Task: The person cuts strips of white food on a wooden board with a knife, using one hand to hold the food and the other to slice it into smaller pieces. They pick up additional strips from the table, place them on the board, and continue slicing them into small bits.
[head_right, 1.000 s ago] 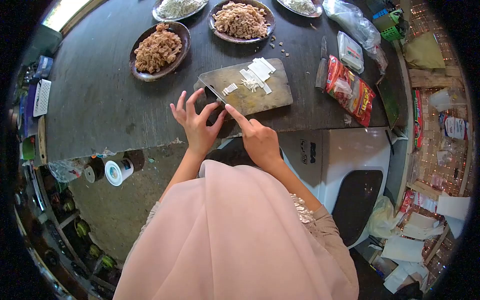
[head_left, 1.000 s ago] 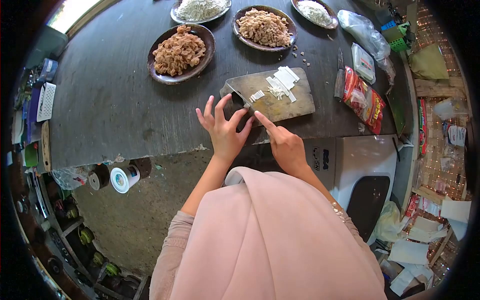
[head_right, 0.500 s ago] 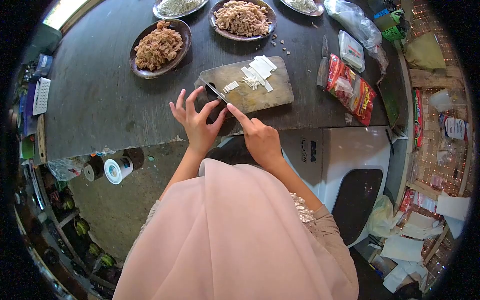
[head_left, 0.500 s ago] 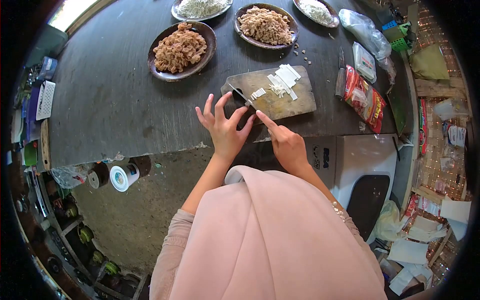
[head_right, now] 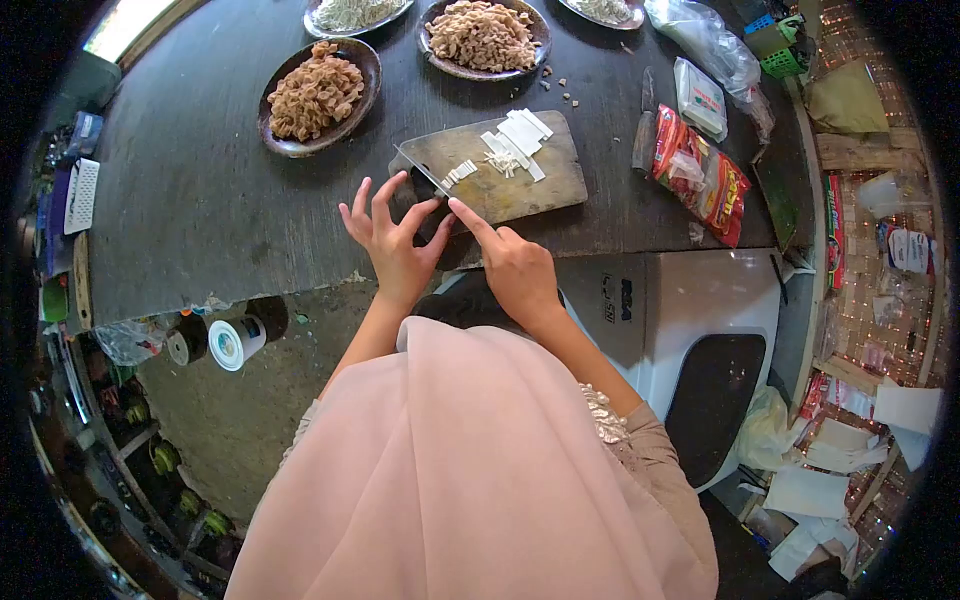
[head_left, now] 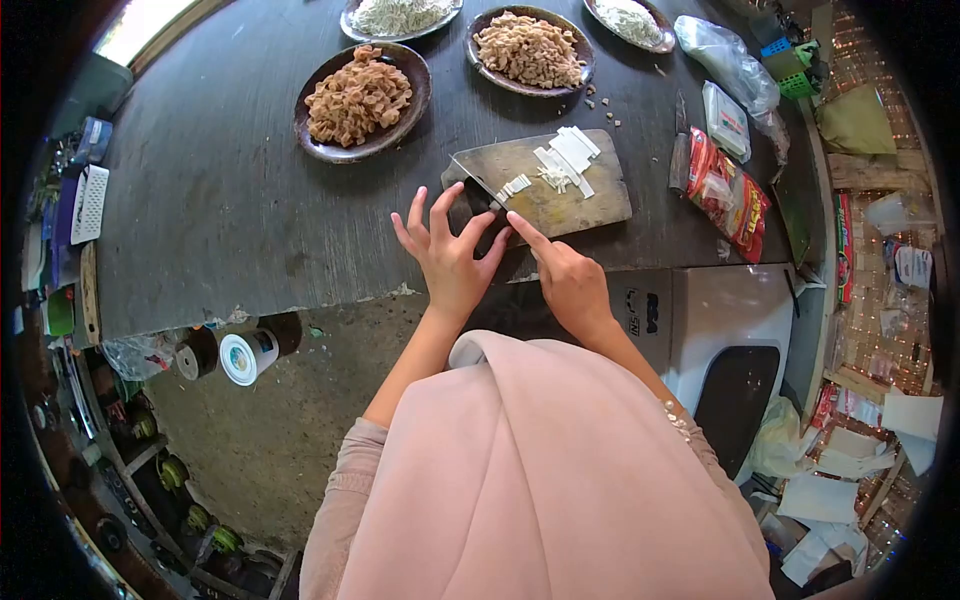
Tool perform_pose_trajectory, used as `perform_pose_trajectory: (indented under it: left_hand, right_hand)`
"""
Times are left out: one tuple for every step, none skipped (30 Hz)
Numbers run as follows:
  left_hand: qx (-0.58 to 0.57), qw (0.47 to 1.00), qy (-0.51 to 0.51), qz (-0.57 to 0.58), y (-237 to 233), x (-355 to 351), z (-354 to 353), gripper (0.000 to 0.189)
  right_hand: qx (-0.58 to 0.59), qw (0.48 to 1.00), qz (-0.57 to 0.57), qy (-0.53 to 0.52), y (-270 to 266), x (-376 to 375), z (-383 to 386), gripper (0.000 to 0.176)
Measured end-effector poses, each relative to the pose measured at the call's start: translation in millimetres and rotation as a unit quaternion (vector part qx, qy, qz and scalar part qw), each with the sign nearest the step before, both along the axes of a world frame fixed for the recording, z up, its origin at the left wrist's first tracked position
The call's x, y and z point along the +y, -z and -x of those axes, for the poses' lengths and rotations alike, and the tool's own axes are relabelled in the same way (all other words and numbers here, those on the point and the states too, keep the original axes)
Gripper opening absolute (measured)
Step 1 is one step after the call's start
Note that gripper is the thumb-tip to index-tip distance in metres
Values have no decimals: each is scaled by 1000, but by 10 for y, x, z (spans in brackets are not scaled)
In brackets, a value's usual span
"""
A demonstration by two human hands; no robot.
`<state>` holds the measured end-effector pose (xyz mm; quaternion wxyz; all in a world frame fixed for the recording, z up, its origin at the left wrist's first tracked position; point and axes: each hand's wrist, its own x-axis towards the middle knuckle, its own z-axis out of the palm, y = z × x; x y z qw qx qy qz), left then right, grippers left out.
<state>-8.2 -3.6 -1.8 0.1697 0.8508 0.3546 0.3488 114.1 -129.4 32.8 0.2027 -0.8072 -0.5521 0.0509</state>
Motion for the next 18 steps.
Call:
perform_pose_trajectory:
  left_hand:
    - [-1, 1000, -1, -2, -5, 7, -3, 25]
    - [6, 1000, 0, 1, -10, 7, 5, 25]
    - [14, 1000, 2, 5, -12, 2, 18, 25]
    - [13, 1000, 3, 7, -7, -8, 15, 25]
    - [8, 1000, 2, 5, -2, -6, 7, 25]
    - [4, 1000, 0, 2, 2, -2, 4, 25]
    - [5, 1000, 0, 2, 4, 1, 4, 25]
    - [3, 1000, 1, 3, 4, 0, 7, 25]
    - [0, 1000, 2, 2, 2, 0, 4, 25]
    - [-1, 1000, 3, 1, 1, 1, -1, 25]
    - [2, 1000, 4, 3, 2, 2, 0, 25]
    - [5, 1000, 4, 6, 5, 2, 12, 25]
    - [5, 1000, 2, 4, 5, 2, 23, 25]
    - [7, 1000, 2, 4, 4, -2, 24, 23]
    - [8, 1000, 3, 4, 1, -3, 13, 22]
    - [6, 1000, 1, 4, 0, 1, 5, 22]
    - [5, 1000, 3, 5, 0, 2, 7, 22]
    - [4, 1000, 4, 6, 0, 0, 14, 22]
  right_hand:
    - [-1, 1000, -2, -1, -20, -8, -4, 74]
    - [5, 1000, -2, -5, -49, -34, 3, 74]
    - [12, 1000, 0, -9, -64, -51, 12, 74]
    - [11, 1000, 2, -9, -64, -61, 13, 74]
    - [5, 1000, 16, -10, -57, -58, 13, 74]
    - [-1, 999, 30, -11, -45, -50, 17, 75]
    - [0, 999, 30, -11, -24, -25, 14, 75]
    - [3, 1000, 13, -11, 1, 4, 7, 76]
    - [5, 1000, -5, -10, 9, 18, 1, 76]
    - [3, 1000, -6, -10, -4, 13, -1, 76]
    - [6, 1000, 2, -12, -26, 3, 3, 76]
    - [9, 1000, 10, -16, -41, -7, 16, 76]
    - [9, 1000, 8, -18, -40, -19, 34, 76]
    - [-1, 1000, 23, -19, -33, -38, 50, 75]
    - [-11, 999, 38, -20, -32, -42, 46, 75]
    - [-12, 999, 37, -21, -29, -25, 37, 75]
    - [-8, 999, 31, -18, -22, -2, 41, 74]
    - [-3, 1000, 25, -16, -16, 14, 47, 74]
